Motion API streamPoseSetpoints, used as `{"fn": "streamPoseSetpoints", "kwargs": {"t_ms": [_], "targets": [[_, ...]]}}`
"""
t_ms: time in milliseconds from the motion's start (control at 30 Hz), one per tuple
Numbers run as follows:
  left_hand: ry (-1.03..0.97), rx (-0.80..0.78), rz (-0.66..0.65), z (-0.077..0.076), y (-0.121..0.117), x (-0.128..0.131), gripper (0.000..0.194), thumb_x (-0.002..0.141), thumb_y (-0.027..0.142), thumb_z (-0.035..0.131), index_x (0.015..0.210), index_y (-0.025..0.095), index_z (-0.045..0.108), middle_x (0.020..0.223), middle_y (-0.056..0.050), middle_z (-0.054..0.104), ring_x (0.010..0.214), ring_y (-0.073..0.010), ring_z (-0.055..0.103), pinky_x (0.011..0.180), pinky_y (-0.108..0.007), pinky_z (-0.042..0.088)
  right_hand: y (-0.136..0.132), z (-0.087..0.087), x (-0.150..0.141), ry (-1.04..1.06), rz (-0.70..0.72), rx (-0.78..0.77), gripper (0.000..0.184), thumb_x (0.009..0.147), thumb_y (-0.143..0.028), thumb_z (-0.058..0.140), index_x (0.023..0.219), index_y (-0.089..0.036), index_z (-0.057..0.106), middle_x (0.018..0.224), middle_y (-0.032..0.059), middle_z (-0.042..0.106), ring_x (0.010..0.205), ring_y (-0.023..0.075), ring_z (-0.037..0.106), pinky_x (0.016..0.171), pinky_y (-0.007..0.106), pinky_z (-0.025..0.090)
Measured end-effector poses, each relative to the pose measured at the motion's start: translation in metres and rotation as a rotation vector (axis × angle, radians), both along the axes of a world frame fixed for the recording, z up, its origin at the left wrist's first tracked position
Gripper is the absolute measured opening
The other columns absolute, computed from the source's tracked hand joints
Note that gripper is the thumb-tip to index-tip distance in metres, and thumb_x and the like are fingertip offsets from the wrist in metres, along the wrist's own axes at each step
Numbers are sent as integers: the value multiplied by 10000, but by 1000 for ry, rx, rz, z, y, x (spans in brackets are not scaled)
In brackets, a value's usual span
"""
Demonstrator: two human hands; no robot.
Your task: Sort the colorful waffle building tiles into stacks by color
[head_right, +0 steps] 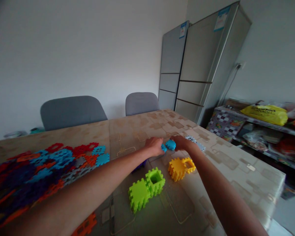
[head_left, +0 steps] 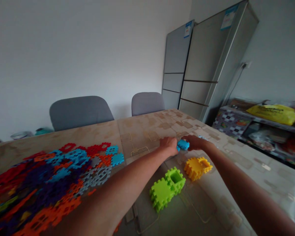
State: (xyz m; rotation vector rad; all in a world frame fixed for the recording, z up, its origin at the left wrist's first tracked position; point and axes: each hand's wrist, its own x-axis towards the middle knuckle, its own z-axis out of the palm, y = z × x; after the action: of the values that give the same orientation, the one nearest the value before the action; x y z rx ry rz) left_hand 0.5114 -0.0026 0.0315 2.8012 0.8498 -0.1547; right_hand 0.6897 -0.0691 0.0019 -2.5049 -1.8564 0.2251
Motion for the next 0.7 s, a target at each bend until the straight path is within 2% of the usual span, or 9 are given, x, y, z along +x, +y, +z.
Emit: {"fn": "streamPoseSetpoints", "kwargs": {"t_ms": [100, 233, 500, 700], "targets": [[-14, 2, 34, -7, -3, 7, 318, 986, 334, 658, 1262, 183, 610, 1275, -94, 628, 1068, -260, 658, 887, -462, 569, 2, 3, 3, 3, 57, -98, 317, 972, -313, 658, 1257, -180, 618, 1296, 96, 622, 1124, 262, 633, 948, 489, 537], [-59, 16, 57, -13, -5, 12, 328, 991, 336, 650, 1281, 190, 600, 1292, -98, 619, 1077, -261, 654, 896, -468, 566, 5, 7, 5, 23, 150, -153, 336, 959, -297, 673, 1271, -185, 616, 1357, 101, 592, 1196, 283, 596, 999, 521, 500], [-127, 4, 31, -18, -8, 14, 328, 992, 338, 650, 1279, 187, 601, 1284, -98, 624, 1067, -259, 658, 891, -466, 568, 11, 7, 3, 1, 235, -212, 242, 973, -314, 655, 1172, -176, 651, 1210, 78, 659, 1036, 229, 658, 906, 445, 553], [-269, 5, -65, -7, 5, -6, 362, 985, 340, 658, 1307, 190, 587, 1327, -104, 601, 1124, -281, 636, 930, -497, 548, 11, -2, 13, -42, 213, -173, 257, 978, -328, 646, 1184, -175, 639, 1190, 77, 656, 999, 221, 661, 862, 424, 568]]}}
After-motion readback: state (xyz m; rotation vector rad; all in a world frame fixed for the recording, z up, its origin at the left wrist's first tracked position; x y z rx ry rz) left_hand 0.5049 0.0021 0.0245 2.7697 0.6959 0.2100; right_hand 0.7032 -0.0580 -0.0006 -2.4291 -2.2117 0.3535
